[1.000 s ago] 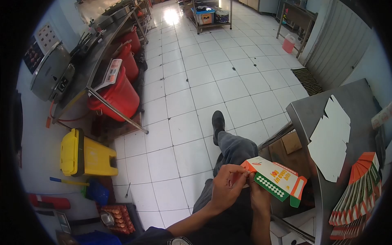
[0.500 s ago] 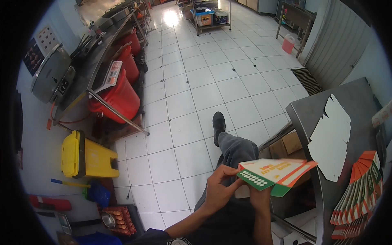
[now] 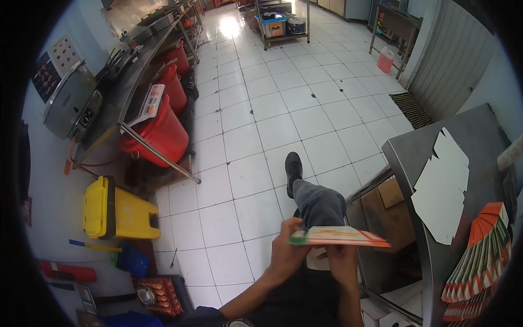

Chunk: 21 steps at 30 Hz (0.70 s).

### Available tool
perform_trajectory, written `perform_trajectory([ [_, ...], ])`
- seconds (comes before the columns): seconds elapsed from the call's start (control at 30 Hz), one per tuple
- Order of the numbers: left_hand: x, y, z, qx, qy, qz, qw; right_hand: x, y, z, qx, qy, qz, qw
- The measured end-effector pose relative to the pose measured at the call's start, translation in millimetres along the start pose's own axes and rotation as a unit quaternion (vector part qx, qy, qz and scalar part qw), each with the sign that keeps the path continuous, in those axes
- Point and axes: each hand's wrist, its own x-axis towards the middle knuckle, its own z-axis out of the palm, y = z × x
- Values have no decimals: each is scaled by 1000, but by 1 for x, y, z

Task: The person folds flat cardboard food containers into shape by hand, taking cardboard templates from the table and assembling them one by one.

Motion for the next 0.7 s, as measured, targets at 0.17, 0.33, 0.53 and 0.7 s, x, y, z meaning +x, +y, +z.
perform_trajectory([
  [0.17, 11, -1, -16, 56, -115, -163, 978, 8, -4, -10, -231, 266, -165, 921],
  [0.33, 18, -10, -27, 63, -182, -190, 963, 30, 16, -42, -90, 30, -28, 995],
  [0.53, 24, -17, -18, 147, -118, -102, 977, 28, 7, -40, -374, 102, -61, 920],
  [0.7, 21, -24, 6, 133, -67, -53, 987, 31, 7, -23, -409, 112, -64, 903],
])
